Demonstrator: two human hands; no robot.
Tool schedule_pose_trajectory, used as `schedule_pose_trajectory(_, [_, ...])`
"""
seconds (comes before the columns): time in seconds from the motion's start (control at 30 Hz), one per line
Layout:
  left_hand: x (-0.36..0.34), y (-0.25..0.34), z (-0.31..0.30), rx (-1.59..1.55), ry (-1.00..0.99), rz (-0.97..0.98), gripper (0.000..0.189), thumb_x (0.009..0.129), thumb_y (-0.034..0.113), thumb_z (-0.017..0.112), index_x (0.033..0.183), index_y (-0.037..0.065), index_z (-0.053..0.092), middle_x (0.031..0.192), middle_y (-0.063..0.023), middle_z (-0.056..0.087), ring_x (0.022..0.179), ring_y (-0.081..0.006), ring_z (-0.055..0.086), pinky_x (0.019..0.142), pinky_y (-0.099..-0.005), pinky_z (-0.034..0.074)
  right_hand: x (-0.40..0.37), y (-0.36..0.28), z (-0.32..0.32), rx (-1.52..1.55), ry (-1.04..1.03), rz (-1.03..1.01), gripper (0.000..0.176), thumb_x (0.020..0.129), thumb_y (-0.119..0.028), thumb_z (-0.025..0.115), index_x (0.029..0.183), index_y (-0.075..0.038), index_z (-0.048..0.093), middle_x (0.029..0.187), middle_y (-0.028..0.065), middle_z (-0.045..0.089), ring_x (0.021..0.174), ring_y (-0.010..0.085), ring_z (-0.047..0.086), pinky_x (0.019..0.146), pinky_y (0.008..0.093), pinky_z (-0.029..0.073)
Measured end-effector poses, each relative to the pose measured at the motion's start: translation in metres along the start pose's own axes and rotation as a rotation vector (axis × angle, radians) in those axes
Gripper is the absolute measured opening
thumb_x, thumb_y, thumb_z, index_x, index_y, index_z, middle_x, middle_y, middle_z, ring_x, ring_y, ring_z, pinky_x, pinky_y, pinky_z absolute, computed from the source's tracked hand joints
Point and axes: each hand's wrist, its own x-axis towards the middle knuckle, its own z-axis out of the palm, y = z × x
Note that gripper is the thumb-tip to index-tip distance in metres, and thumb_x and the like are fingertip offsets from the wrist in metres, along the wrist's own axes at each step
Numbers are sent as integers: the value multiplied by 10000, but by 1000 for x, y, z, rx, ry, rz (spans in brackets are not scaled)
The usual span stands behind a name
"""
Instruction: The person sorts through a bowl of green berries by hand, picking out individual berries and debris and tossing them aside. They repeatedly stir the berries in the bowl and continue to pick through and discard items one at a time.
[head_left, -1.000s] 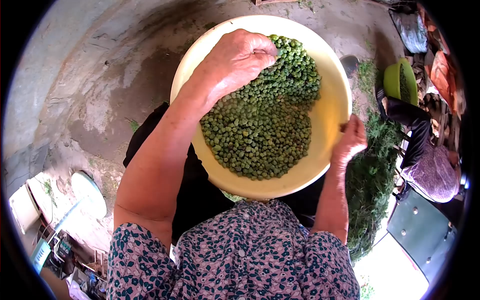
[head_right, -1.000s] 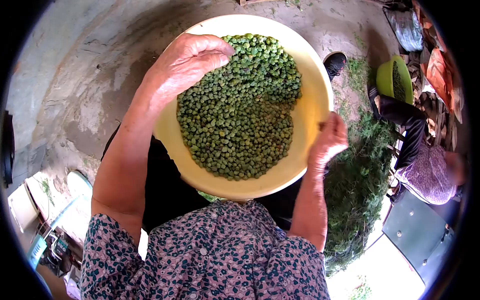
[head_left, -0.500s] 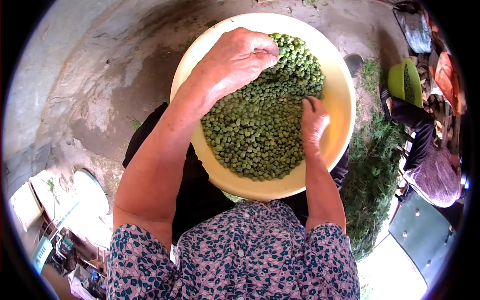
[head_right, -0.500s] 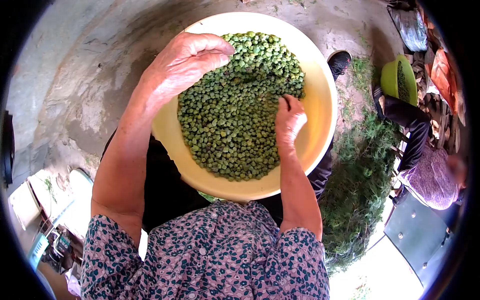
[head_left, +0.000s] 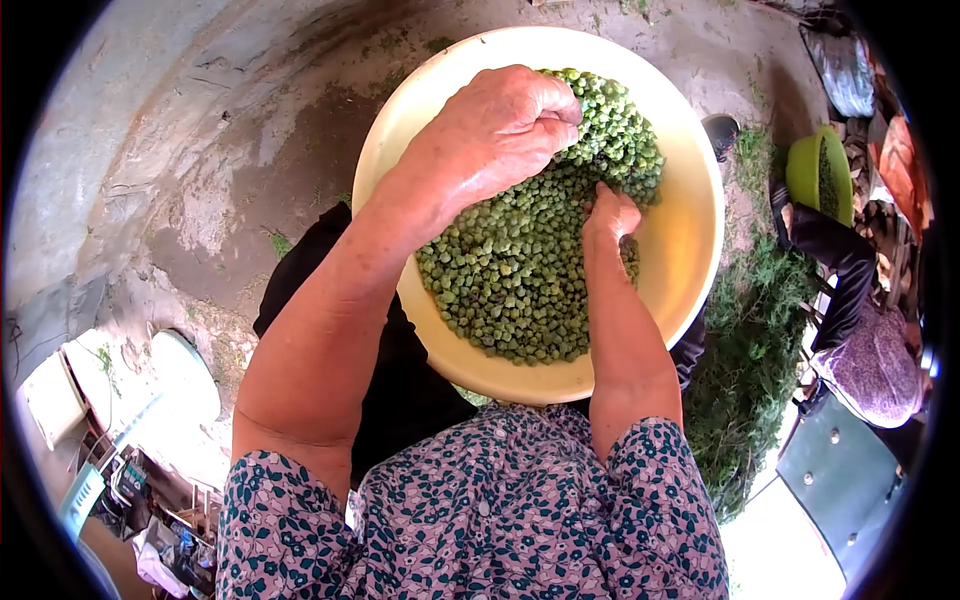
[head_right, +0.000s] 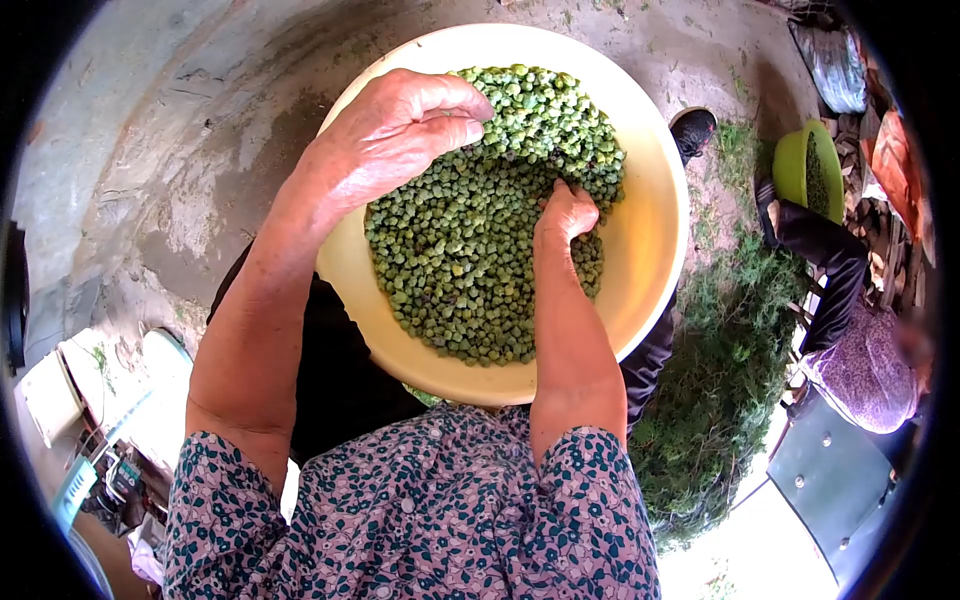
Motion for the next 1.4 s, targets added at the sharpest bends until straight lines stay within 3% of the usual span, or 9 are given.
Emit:
schedule_pose_trajectory(0.13, [0,3,-2,31,-23,-25,198,816,112,619,961,-22,634,830,-135,654,742,-201,623,693,-306,485,13,16,-4,132,-43,-4,157,749,-4,661,880,51,594,687,104,572,437,190,491,387,297,368])
schedule_pose_trajectory(0.3, [1,-1,-4,56,-16,-12,205,812,115,622,967,-17,637,844,-138,656,755,-203,626,703,-309,486,0,3,-15,149,-169,208,110,773,-41,633,854,31,613,620,71,564,477,164,519,415,277,397])
schedule_pose_trajectory(0.57, [1,-7,-7,24,-47,-71,223,817,114,622,1003,-9,640,909,-128,667,799,-195,632,741,-296,484,-9,22,-56,313,-448,272,172,819,-108,615,958,-14,579,762,75,587,625,191,574,536,318,478])
schedule_pose_trajectory(0.83, [-19,-27,23,32,-112,-86,191,820,118,644,981,14,653,894,-123,673,783,-190,636,717,-315,511,-63,-27,-92,549,-820,179,25,858,-68,578,868,-55,559,821,94,614,681,196,585,592,321,490])
schedule_pose_trajectory(0.9, [-33,-19,39,-85,-103,-112,187,819,110,644,977,11,653,875,-122,673,768,-180,633,708,-307,509,-74,-37,-100,601,-870,173,25,857,-58,579,878,-54,565,814,99,620,678,199,590,600,316,492])
schedule_pose_trajectory(1.03, [-53,-2,59,-583,-178,-376,190,879,100,582,1031,-8,618,859,-60,626,740,-110,594,622,-228,501,-98,-55,-110,560,-984,114,30,850,-36,581,879,-43,574,782,97,624,634,190,592,592,311,495])
schedule_pose_trajectory(1.1, [-63,22,60,-656,-182,-441,264,902,124,553,1144,20,576,897,-54,618,786,-127,612,670,-243,527,-110,-60,-118,455,-1067,90,29,847,-32,583,874,-35,576,777,97,623,619,169,591,575,297,498])
schedule_pose_trajectory(1.2, [-79,28,61,-643,-258,-374,297,896,123,556,1170,9,557,934,-81,633,808,-133,619,697,-269,540,-128,-63,-120,317,-1092,113,29,844,-42,582,866,-24,573,703,65,611,581,148,579,562,275,491])
schedule_pose_trajectory(1.4, [-126,16,84,-678,-111,-453,153,830,80,634,931,-34,628,778,-54,632,667,-113,591,618,-240,494,-143,-42,-133,216,-1150,155,74,823,-25,613,881,-25,567,708,51,602,594,139,580,560,253,478])
